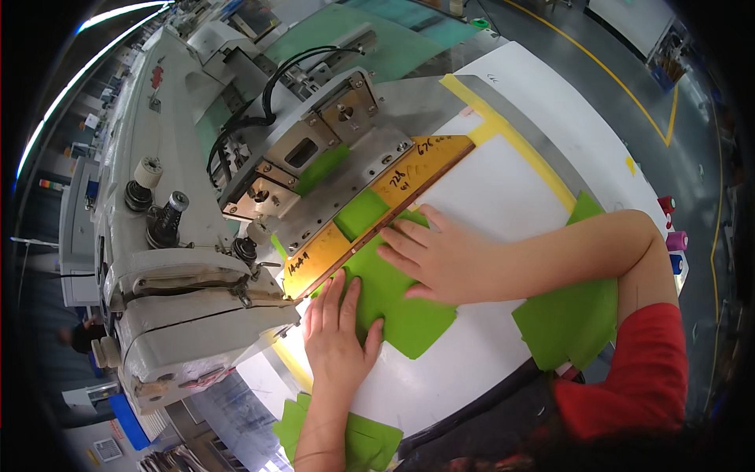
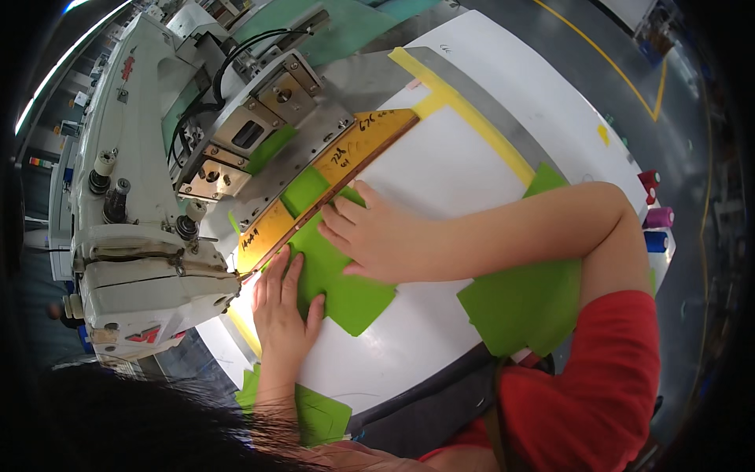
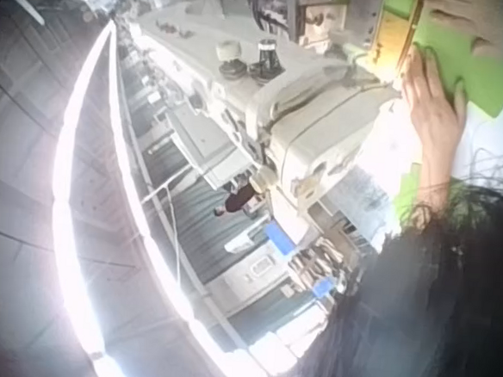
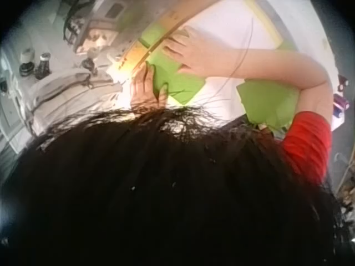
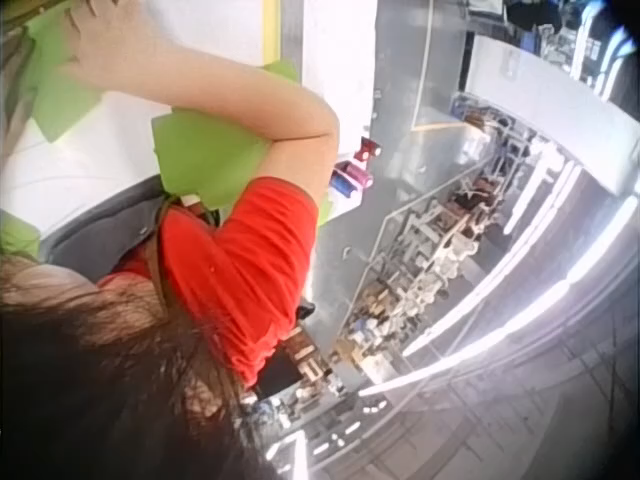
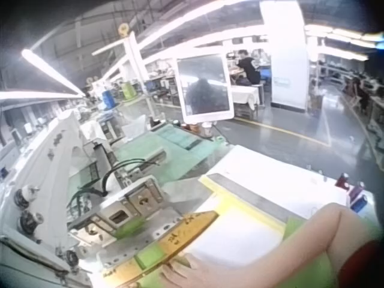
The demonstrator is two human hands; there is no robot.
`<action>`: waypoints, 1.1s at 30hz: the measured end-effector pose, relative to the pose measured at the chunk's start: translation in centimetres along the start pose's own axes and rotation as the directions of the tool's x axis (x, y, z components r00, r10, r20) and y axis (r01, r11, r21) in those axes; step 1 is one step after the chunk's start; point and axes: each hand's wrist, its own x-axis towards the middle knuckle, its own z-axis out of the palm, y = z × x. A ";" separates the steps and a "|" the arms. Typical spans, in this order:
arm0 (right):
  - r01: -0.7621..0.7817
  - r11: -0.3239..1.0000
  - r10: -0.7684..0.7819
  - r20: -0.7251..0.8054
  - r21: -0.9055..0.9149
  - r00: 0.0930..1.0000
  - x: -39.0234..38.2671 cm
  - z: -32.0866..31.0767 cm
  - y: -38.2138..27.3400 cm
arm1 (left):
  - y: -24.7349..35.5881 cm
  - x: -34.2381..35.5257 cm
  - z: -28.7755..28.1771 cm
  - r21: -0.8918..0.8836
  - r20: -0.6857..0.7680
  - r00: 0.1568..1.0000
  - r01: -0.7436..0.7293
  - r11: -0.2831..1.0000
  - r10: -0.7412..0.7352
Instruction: Sewing green fabric pieces using an industrial sewing machine.
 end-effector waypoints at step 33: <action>0.186 0.972 -0.178 0.065 -0.144 0.982 2.3 0.6 -0.7 | 0.4 0.9 0.4 -0.001 -0.009 0.998 -0.056 0.998 0.056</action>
